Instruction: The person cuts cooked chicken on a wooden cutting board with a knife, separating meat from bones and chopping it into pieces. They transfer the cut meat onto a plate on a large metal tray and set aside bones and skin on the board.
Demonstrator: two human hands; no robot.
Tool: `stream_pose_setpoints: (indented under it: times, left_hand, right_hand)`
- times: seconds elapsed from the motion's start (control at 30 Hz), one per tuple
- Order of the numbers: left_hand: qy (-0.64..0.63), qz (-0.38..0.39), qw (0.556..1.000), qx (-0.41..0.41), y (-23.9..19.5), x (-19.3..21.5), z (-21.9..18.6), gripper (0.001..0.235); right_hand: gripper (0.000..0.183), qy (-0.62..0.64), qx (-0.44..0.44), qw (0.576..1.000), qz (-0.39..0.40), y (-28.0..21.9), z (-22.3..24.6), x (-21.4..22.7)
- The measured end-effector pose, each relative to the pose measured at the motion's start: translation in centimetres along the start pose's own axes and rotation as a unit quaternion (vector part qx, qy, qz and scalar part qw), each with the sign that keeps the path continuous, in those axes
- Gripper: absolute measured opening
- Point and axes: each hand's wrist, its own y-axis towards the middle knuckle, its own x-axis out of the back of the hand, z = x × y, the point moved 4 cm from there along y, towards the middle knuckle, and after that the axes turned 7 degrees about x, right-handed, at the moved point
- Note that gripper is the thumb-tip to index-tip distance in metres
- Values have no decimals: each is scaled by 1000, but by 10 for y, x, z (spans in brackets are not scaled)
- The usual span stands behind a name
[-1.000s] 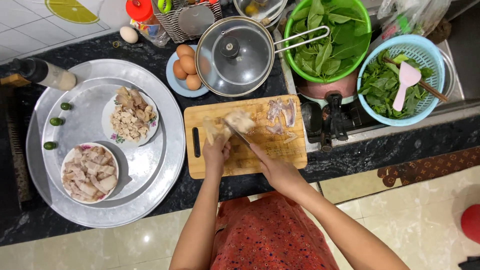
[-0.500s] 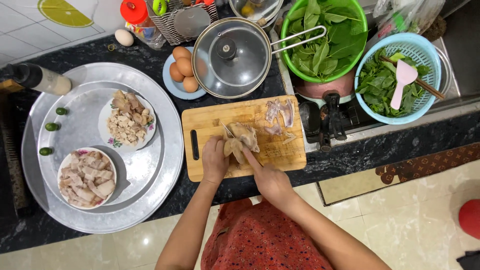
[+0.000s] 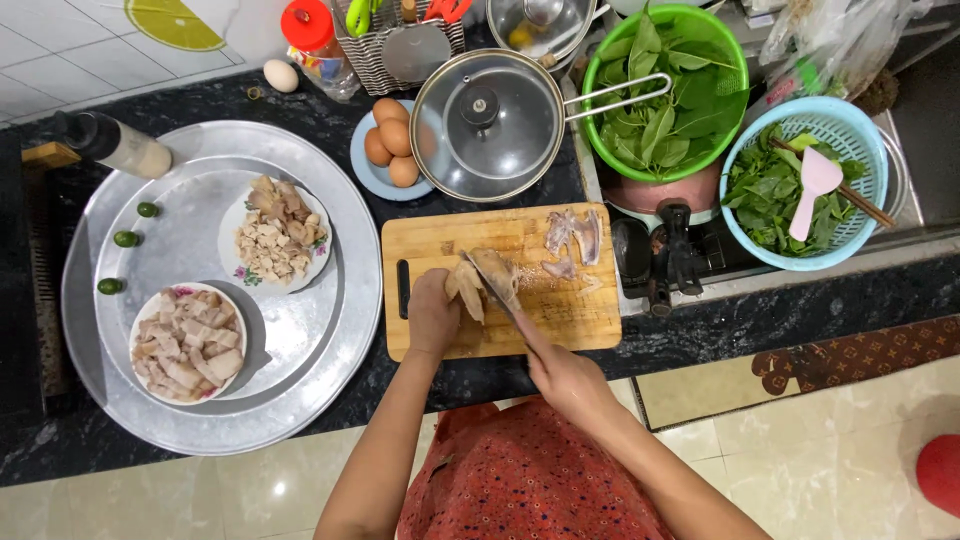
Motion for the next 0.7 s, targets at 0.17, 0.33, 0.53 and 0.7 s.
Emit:
stream_pose_setpoints:
  times: [0.17,0.33,0.53,0.7]
  left_hand:
    - [-110,113,964,216,4,10,5,15]
    - [-319,134,871,349,-5,13,6,12]
    - [-239,152,898,336,10,56,-29,14]
    - [-273,174,924,206,21,65,-44,10]
  right_hand:
    - [64,-14,-36,996,-86,-4,-9,26]
    - [62,-74,-70,992,-73,24,-34,14]
    - [56,-60,77,978,-187,57,12,56]
    - [70,465,-61,878,98,108,7,11]
